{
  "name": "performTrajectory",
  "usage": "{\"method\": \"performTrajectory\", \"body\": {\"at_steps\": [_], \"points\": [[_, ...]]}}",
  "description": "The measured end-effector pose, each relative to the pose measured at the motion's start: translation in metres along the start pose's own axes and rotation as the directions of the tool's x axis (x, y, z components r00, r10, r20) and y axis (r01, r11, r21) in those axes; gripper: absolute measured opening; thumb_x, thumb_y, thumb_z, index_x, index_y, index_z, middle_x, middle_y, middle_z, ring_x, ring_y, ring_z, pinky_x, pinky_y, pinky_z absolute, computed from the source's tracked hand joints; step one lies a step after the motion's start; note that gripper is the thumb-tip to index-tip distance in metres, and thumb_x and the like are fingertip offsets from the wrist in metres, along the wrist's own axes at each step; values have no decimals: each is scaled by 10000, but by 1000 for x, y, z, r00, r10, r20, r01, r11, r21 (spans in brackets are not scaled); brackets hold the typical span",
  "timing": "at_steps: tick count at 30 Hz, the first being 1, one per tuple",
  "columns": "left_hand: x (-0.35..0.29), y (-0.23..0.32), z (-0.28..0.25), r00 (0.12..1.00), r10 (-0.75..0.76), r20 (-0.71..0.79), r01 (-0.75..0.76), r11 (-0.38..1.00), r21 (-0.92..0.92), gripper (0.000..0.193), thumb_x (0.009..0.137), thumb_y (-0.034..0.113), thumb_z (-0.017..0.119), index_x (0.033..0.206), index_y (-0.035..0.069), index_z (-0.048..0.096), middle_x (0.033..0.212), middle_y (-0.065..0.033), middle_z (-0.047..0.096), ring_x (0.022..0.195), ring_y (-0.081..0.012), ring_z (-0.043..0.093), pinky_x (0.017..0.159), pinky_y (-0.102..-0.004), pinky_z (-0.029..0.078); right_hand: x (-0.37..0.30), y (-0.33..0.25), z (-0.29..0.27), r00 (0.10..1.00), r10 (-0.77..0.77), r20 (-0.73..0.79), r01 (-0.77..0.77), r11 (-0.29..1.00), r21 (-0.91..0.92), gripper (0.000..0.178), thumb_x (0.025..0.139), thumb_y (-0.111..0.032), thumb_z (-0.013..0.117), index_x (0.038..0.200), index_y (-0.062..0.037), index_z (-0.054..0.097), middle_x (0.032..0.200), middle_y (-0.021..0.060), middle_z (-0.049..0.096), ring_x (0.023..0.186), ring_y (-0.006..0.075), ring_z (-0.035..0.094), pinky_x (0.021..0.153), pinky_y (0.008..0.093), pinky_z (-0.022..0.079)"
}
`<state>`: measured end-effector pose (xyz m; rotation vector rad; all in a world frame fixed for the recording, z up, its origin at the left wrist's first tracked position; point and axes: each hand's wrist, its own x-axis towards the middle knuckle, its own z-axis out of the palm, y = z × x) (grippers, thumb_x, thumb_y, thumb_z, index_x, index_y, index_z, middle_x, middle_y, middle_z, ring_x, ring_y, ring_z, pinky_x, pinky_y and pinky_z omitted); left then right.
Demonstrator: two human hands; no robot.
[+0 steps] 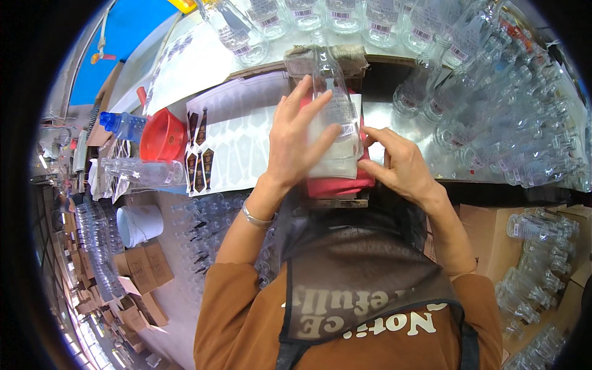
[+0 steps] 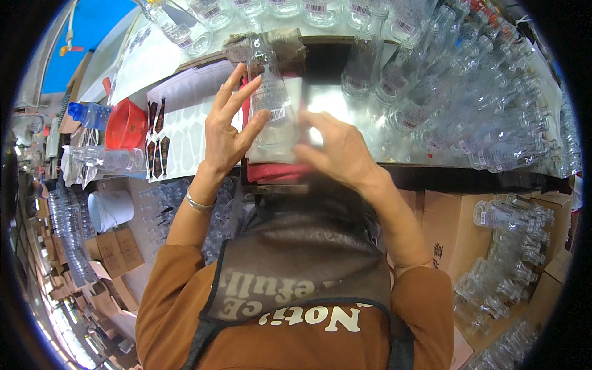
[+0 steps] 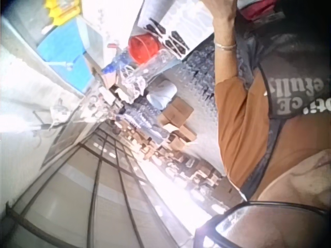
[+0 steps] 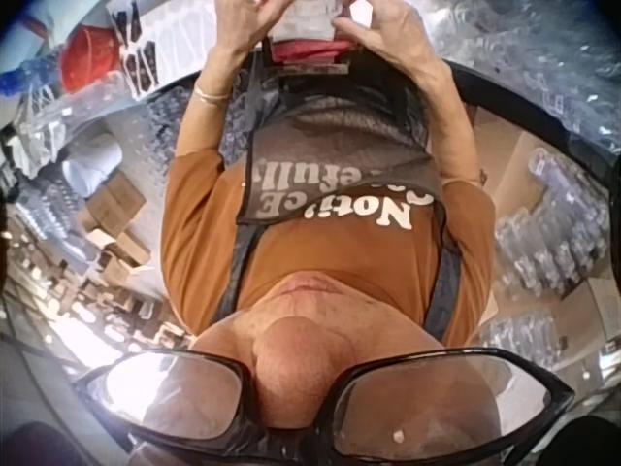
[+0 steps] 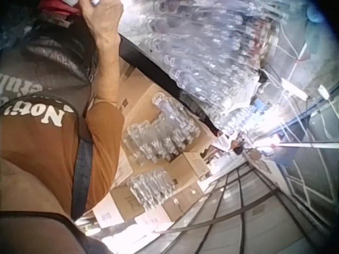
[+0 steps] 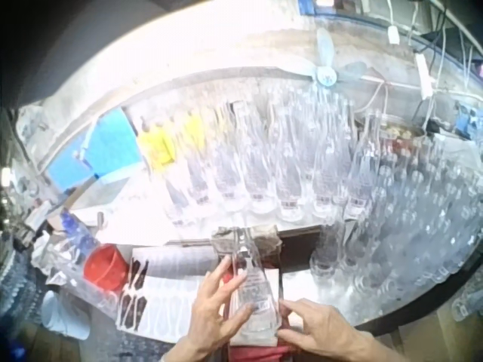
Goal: The person repeatedly picks up clear plastic bottles, applies a dark rectangular label to each bottle, and places the labeled bottles into a cardboard box. The person handles the bottles one at a time, using both hands to position and smooth the labels before moving each bottle to the box.
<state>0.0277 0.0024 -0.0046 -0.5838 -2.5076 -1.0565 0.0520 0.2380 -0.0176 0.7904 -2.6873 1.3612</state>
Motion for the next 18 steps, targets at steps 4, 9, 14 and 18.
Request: {"method": "performTrajectory", "body": {"at_steps": [4,9,14,18], "points": [[0,0,-1,998,-66,-18,63,987,-151,518,846,209,785,1339,111,656,1520,-222,467,1376,-355,496,1130,-457,393,-5,9,-11,924,353,146,-381,828,411,404,916,-112,707,1292,12,627,1037,27,710,590,1,462,533,192,396],[-2,6,-1,999,-36,24,39,982,-186,506,850,172,773,1338,108,656,1533,-248,435,1382,-370,486,1116,-437,411,12,10,-9,902,426,66,-382,719,581,437,994,-302,644,1284,25,623,1120,69,709,727,34,576,599,202,450],[-7,6,-2,999,-17,33,21,994,-108,551,841,171,776,1370,111,630,1541,-267,411,1396,-396,462,1117,-435,407,39,1,2,937,340,-82,-278,865,417,647,862,-420,738,1294,48,621,1162,179,702,1089,243,669,944,345,510],[-9,1,-3,998,-42,39,48,985,-167,562,845,166,773,1382,111,618,1544,-268,404,1404,-394,452,1123,-439,401,39,-3,8,956,295,4,-275,885,376,624,852,-360,746,1316,33,606,1183,171,700,1107,218,673,912,332,522]]}}
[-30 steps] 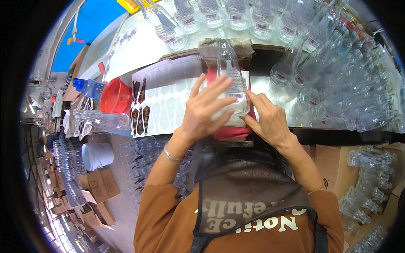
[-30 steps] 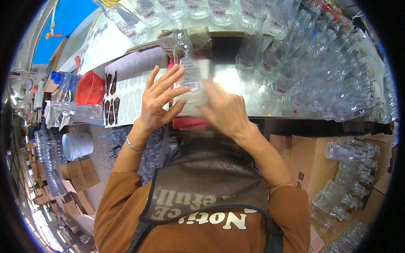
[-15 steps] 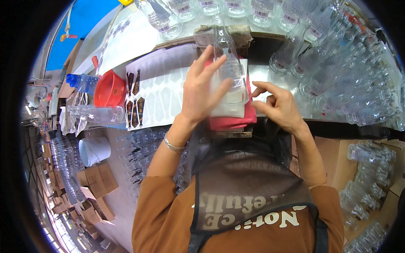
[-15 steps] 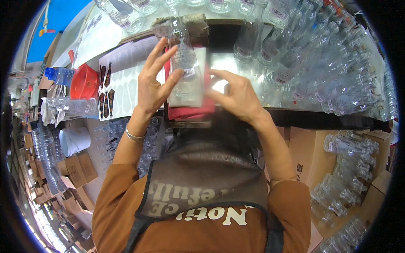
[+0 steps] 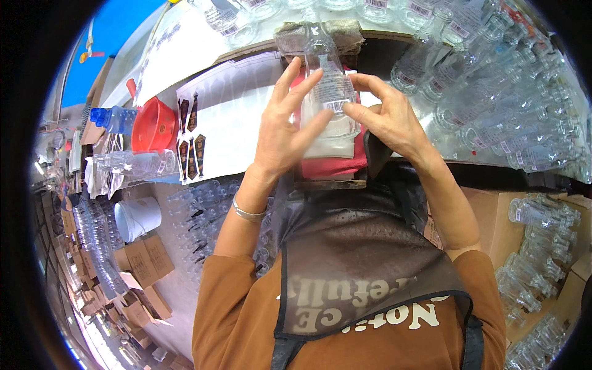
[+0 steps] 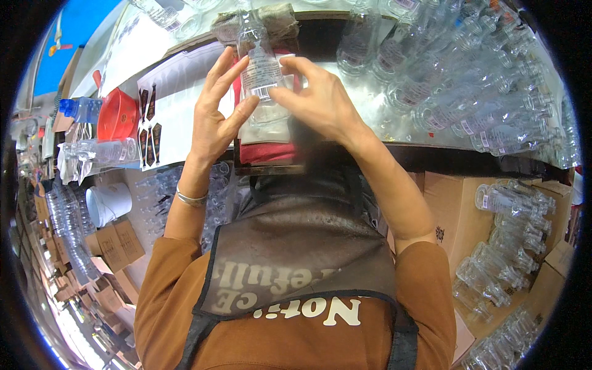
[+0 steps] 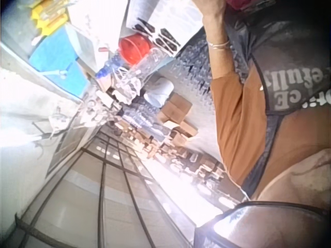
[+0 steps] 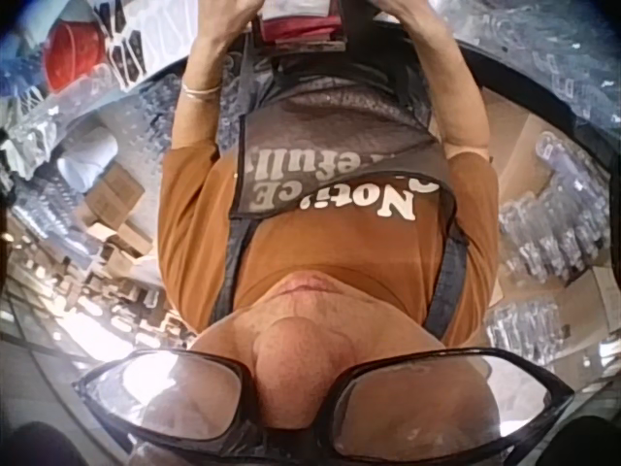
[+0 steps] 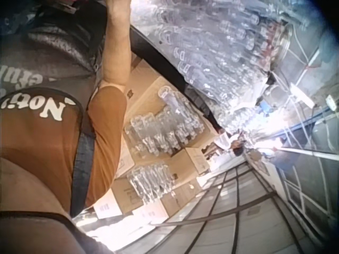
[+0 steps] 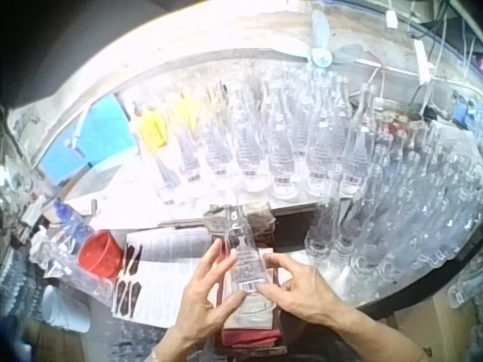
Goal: The person repeatedly picks up clear plastic bottles, applies a dark rectangular label to each bottle, and places the labeled bottles into a cardboard box. The person handles the bottles one at a time, using both hands to position and smooth the labels before moving each bottle to the box.
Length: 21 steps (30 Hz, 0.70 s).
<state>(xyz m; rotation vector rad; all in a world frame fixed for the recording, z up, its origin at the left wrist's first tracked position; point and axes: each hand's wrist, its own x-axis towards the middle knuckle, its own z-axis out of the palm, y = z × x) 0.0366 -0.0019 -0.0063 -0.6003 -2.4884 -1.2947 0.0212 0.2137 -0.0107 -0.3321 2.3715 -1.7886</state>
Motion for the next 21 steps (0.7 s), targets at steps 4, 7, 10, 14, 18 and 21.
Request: {"method": "performTrajectory", "body": {"at_steps": [4,7,10,14,18,21], "points": [[1,-6,2,1000,-2,-5,1,999,-35,544,899,229,744,1415,131,600,1568,-187,418,1427,-328,439,1158,-445,367,-4,4,4,999,36,-2,-36,987,154,601,863,-358,739,1300,35,610,1138,160,707,962,192,676,876,330,523],[3,-8,5,1000,-4,-1,4,999,-44,543,908,247,742,1418,131,597,1565,-177,426,1424,-325,444,1157,-440,369,0,8,6,999,-8,-39,13,992,126,590,868,-365,735,1293,28,617,1105,154,711,889,186,667,849,330,525],[4,-11,5,1000,-8,-1,8,997,-75,552,909,273,747,1421,135,593,1560,-171,437,1424,-323,444,1154,-438,372,5,9,7,998,-40,-49,42,998,35,589,866,-376,737,1284,22,625,1071,152,714,858,189,660,822,326,526],[3,-12,4,1000,1,-3,-1,998,-61,559,908,291,748,1423,138,592,1556,-168,444,1429,-322,438,1156,-441,372,5,7,9,995,-67,-68,69,997,25,592,858,-388,746,1268,24,632,1041,145,715,846,191,647,796,322,526],[2,-12,5,1000,-7,-2,7,998,-59,558,910,299,743,1422,138,592,1557,-165,444,1433,-321,435,1160,-444,368,2,5,9,998,-36,-50,37,999,17,592,853,-381,755,1272,19,630,1063,142,711,848,185,640,790,321,524],[1,-11,5,1000,-12,-1,12,999,-50,552,911,287,742,1420,136,592,1556,-169,443,1432,-323,436,1159,-443,368,4,15,5,995,-90,-51,91,996,7,575,874,-368,747,1267,35,629,1075,134,716,854,184,650,802,318,530]]}}
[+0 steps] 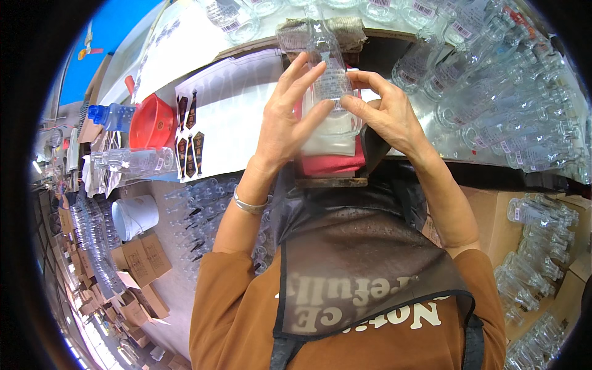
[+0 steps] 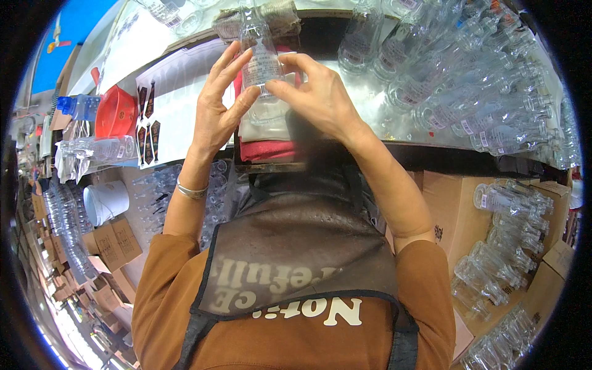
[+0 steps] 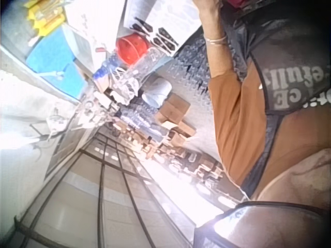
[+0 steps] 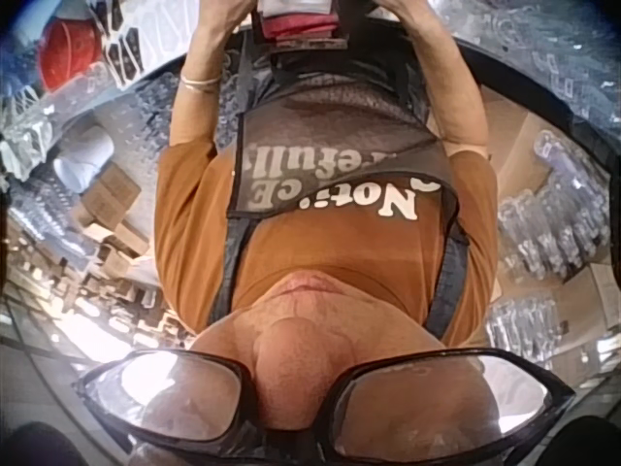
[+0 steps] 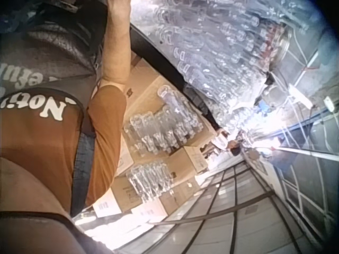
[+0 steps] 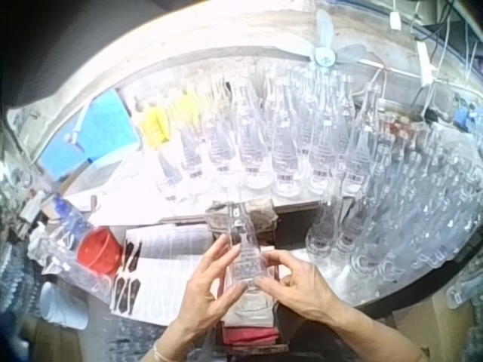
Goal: The person repeatedly picks up clear plastic bottles, applies a dark rectangular label to each bottle, and places the labeled bottles into a cardboard box. The person handles the bottles one at a time, using both hands to position and smooth the labels before moving each bottle to the box.
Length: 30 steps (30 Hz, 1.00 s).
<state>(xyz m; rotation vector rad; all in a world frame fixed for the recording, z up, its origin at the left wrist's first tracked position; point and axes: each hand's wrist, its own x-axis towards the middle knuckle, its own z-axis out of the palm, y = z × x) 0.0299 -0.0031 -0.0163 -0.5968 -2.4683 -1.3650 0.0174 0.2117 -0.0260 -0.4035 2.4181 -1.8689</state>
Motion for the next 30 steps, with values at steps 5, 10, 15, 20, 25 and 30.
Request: {"method": "performTrajectory", "body": {"at_steps": [5,10,15,20,25,30], "points": [[2,0,0,1000,17,2,-17,999,30,571,860,184,767,1404,125,601,1544,-218,426,1391,-367,472,1122,-431,408,7,36,-16,956,294,-11,-250,831,498,429,1016,-389,612,1147,19,636,1038,135,712,646,129,618,621,254,520],[2,3,0,1000,4,2,-5,1000,26,582,856,178,768,1408,114,593,1547,-219,423,1390,-367,472,1124,-426,401,1,45,-28,882,460,-104,-187,544,818,297,1023,-308,603,1024,-17,664,995,65,692,847,139,652,762,303,556],[2,6,0,1000,-16,1,16,1000,16,578,865,189,765,1411,112,592,1549,-204,428,1394,-352,469,1132,-433,391,9,4,-36,998,58,40,-68,936,346,274,953,-134,653,1197,-8,664,1085,45,685,973,109,635,880,262,515],[1,6,-1,1000,-8,2,8,1000,21,589,857,168,767,1415,118,587,1545,-222,420,1377,-371,483,1117,-429,406,45,-24,-38,937,-341,-78,316,921,-229,312,946,-112,668,1244,-20,671,1132,72,714,1025,114,638,885,274,523],[2,4,1,999,-40,-14,40,999,-34,700,872,174,762,1498,65,469,1545,-189,442,1410,-331,451,1147,-438,378,67,-40,-35,771,-585,252,635,676,-373,320,903,-82,677,1219,-28,670,1017,166,693,906,307,680,823,361,529],[-17,7,-2,996,-95,1,94,990,-105,1049,776,202,852,1587,-3,221,1569,-233,383,1442,-327,402,1184,-450,329,75,-68,-25,688,-634,354,725,576,-377,260,903,-94,671,1157,-35,677,978,145,664,879,311,678,777,387,538]]}}
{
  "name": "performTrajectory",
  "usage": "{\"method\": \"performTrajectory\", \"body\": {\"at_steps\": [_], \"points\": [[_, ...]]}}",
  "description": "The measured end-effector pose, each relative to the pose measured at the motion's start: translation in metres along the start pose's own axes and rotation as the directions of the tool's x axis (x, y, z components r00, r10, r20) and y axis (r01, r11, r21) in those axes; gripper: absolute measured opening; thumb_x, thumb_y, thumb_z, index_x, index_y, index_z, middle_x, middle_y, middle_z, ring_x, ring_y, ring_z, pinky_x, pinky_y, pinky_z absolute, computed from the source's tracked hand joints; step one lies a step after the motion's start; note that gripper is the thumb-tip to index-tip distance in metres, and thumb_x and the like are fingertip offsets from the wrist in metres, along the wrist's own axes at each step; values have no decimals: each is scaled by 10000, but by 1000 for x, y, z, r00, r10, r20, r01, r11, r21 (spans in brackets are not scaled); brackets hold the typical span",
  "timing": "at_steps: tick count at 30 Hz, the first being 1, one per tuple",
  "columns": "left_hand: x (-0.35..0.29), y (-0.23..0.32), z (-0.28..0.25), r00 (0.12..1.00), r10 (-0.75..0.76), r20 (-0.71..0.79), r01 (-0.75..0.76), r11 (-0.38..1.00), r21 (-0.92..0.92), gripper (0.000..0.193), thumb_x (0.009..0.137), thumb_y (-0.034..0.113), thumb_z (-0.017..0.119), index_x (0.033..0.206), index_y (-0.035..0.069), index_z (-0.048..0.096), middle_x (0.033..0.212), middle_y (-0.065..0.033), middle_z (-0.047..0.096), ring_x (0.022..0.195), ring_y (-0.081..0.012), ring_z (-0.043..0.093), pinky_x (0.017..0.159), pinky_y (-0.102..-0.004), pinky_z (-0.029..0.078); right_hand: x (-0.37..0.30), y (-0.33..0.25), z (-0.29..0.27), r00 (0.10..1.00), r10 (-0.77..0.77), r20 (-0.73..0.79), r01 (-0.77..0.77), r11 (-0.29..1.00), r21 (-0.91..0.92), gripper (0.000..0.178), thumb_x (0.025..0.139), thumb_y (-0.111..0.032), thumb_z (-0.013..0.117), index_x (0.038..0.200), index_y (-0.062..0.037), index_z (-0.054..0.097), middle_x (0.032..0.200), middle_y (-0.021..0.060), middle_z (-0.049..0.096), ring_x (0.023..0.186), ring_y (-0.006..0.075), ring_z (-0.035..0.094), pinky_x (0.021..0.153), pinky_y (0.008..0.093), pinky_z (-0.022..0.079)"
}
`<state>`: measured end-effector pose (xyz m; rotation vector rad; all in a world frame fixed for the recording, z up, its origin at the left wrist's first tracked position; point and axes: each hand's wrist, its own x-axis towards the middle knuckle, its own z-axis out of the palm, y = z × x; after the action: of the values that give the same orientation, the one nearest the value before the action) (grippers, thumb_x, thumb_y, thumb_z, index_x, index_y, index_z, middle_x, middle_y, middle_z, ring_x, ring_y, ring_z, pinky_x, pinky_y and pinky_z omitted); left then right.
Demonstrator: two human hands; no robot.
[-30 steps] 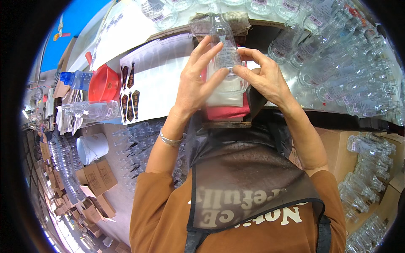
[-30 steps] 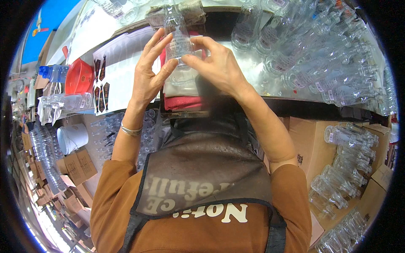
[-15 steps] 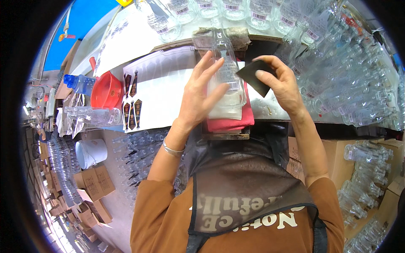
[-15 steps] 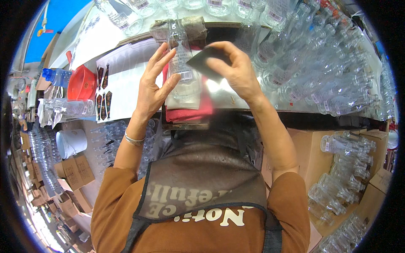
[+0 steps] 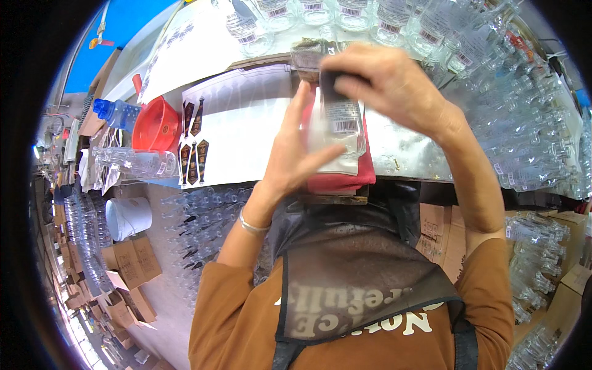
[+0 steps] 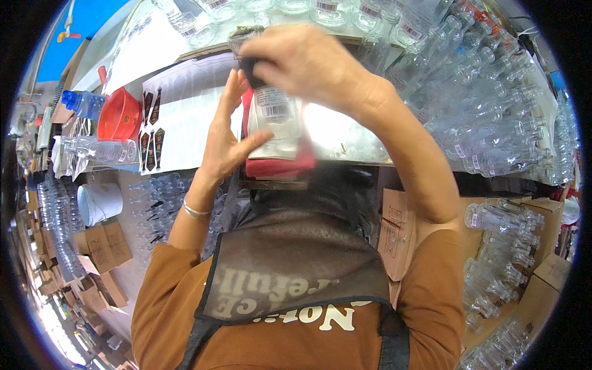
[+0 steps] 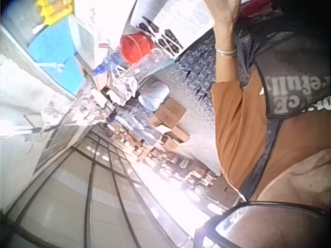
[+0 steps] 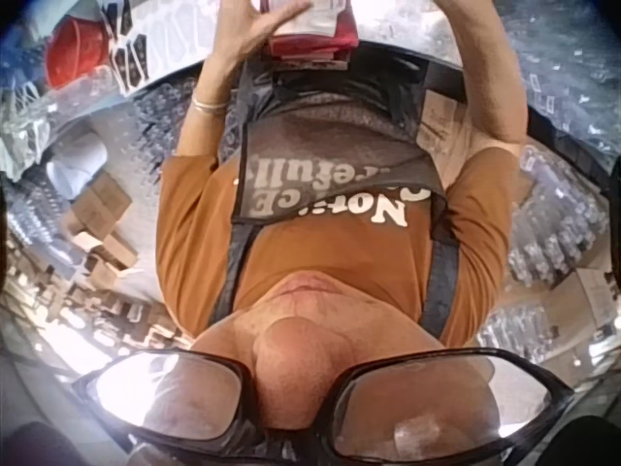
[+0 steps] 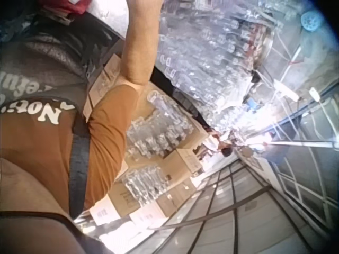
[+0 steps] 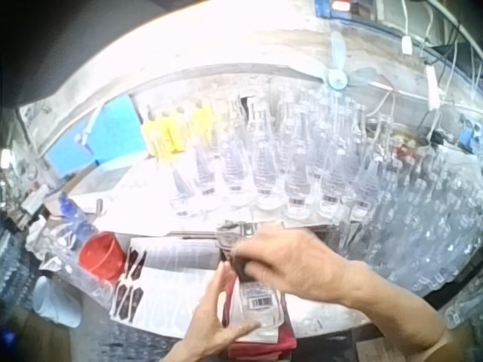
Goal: The person repeatedly picks up clear plastic bottles, applies a dark rectangular label to each bottle, and places the labeled bottles into a cardboard box. The person handles the bottles one at a time, using both hands to position and smooth the labels before moving each bottle to the box.
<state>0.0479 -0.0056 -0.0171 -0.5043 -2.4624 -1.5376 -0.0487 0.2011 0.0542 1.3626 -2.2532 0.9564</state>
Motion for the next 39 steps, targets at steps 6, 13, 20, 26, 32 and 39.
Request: {"method": "performTrajectory", "body": {"at_steps": [6,13,20,26,32,39], "points": [[-21,0,18,999,-44,-12,44,997,57,1261,684,141,908,1594,-33,53,1591,-248,309,1422,-337,420,1185,-422,334,14,1,11,993,72,94,-42,957,-288,162,857,-102,674,1006,-38,674,924,143,666,868,349,676,779,432,556],[-26,5,27,995,-29,-100,38,996,84,1275,690,130,907,1591,-34,19,1566,-279,329,1387,-345,450,1137,-406,395,29,-28,13,1000,-16,11,19,888,-459,106,775,-131,681,855,-63,669,852,110,672,938,259,685,743,404,565],[-30,4,26,993,-28,-111,26,1000,-15,1284,688,83,906,1600,-1,5,1550,-228,378,1225,-299,569,1033,-385,487,16,-18,0,960,220,-176,-260,930,-258,156,802,-93,713,949,-59,673,901,101,671,844,300,671,763,366,550],[-32,-5,15,994,-100,-35,96,988,-122,1236,733,24,862,1609,24,-10,1492,-212,462,1230,-281,579,1044,-400,476,-21,-24,12,1000,25,3,-25,999,-25,174,787,-48,722,955,-49,677,927,70,677,856,237,666,767,351,559],[-32,-9,7,992,-124,18,125,970,-208,1091,767,17,813,1609,18,119,1480,-194,504,1228,-276,587,1082,-391,434,-48,-19,13,987,18,-162,-1,995,103,261,707,-54,778,960,-83,720,986,58,695,946,222,657,796,357,541],[-32,-10,5,980,-184,75,197,952,-234,1069,776,12,810,1611,33,143,1517,-245,424,1366,-300,478,1158,-422,370,-63,-6,17,912,309,-270,-249,940,234,199,769,-62,702,965,-33,696,967,135,696,932,297,682,808,399,552]]}}
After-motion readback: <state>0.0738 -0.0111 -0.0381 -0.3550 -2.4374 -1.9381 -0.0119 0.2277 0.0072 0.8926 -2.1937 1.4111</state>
